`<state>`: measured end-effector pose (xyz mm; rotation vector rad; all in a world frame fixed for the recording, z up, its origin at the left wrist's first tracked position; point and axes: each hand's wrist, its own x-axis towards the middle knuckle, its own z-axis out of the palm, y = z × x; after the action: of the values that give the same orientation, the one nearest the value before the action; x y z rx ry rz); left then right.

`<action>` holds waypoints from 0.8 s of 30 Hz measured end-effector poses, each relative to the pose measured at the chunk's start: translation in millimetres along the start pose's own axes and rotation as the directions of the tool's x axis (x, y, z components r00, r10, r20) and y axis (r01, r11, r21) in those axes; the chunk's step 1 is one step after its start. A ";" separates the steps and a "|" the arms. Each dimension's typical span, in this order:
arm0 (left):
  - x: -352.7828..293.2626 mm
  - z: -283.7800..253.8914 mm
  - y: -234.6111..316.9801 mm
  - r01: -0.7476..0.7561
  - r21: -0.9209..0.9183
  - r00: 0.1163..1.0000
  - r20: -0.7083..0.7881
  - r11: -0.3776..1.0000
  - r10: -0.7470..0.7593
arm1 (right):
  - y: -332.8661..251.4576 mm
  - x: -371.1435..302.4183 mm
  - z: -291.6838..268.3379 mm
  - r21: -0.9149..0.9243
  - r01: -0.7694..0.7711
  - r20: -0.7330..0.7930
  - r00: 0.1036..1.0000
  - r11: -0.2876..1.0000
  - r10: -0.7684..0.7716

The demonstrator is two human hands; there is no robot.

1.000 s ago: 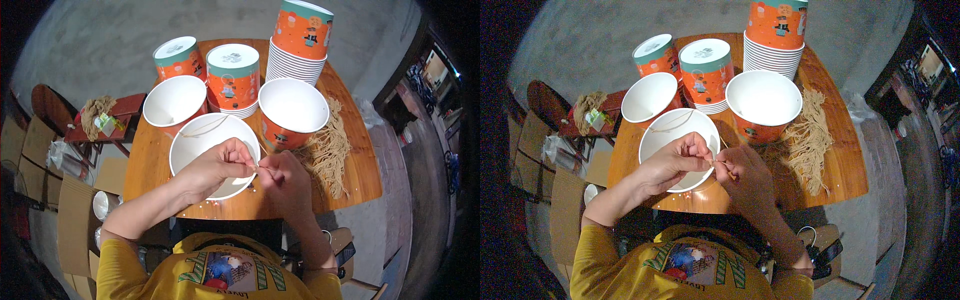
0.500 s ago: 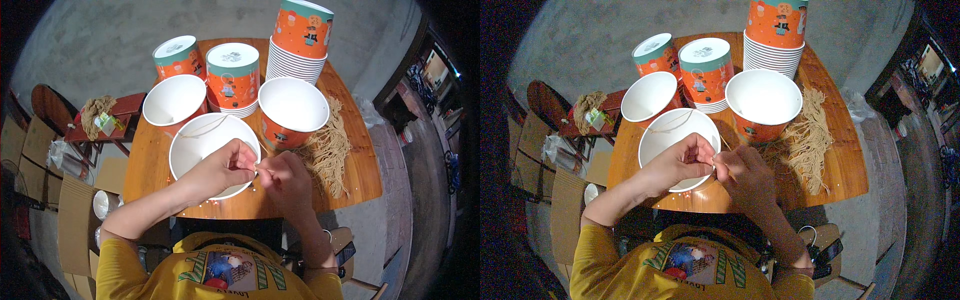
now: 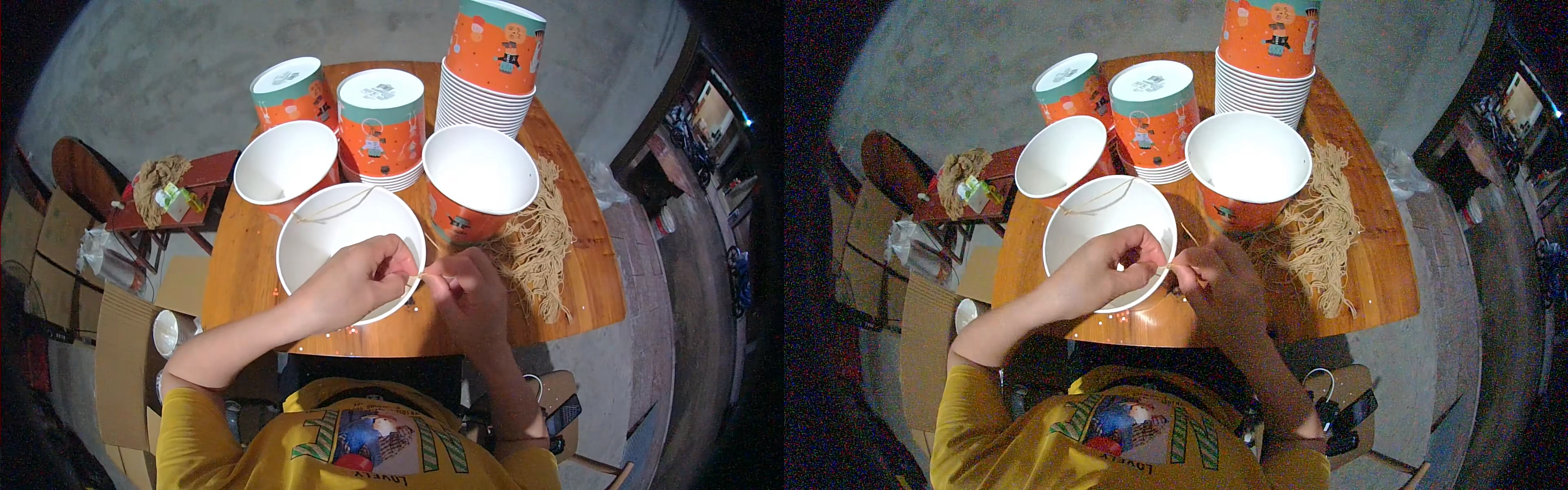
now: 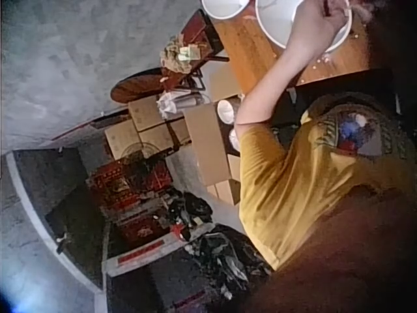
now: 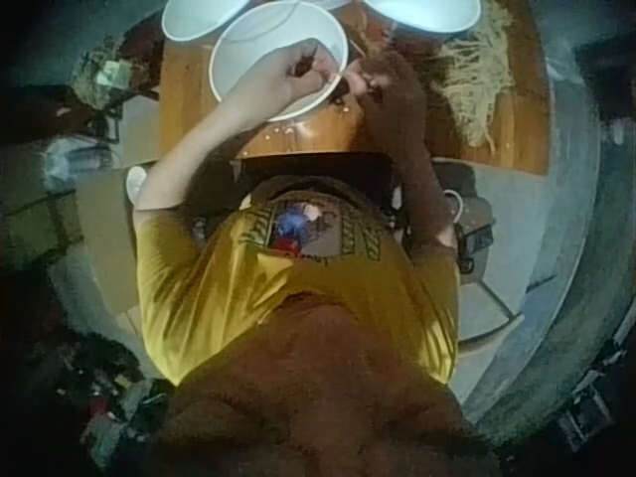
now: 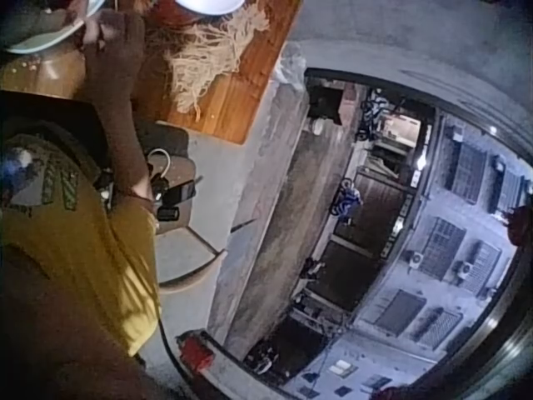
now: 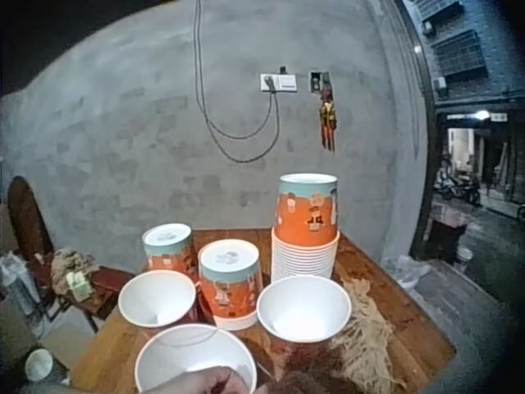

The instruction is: Attaching elastic strings to paper buckets to serve as handles.

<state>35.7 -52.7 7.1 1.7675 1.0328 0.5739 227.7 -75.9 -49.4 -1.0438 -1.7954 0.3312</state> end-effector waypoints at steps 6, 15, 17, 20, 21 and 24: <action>-1.2 1.0 -0.7 -0.056 0.084 0.998 -0.009 0.995 0.057 | 2.9 -1.9 4.7 -0.022 0.026 -0.072 0.997 0.999 -0.027; -4.2 0.1 3.2 -0.154 0.258 0.988 0.040 0.954 0.149 | 7.2 -0.9 5.1 -0.072 0.126 -0.141 0.981 0.989 -0.135; -4.3 -0.5 4.1 -0.204 0.357 0.979 0.071 0.912 0.191 | 5.9 -1.2 6.2 -0.117 0.125 -0.113 0.984 0.985 -0.139; -6.0 -1.8 7.1 -0.232 0.426 0.972 0.087 0.874 0.216 | -2.8 2.9 6.7 -0.060 -0.026 -0.074 0.997 0.998 0.021; -6.5 -2.2 5.7 -0.233 0.426 0.972 0.086 0.874 0.217 | -3.8 3.4 5.8 -0.061 -0.025 -0.074 0.997 0.998 0.020; -12.8 -2.9 5.1 -0.287 0.435 0.954 0.051 0.853 0.295 | -3.6 4.5 -0.1 0.027 -0.437 0.151 0.891 0.899 0.428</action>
<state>28.7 -62.9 13.8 2.3515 0.9615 0.5721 225.3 -74.6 -44.3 -1.4065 -1.6491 0.7448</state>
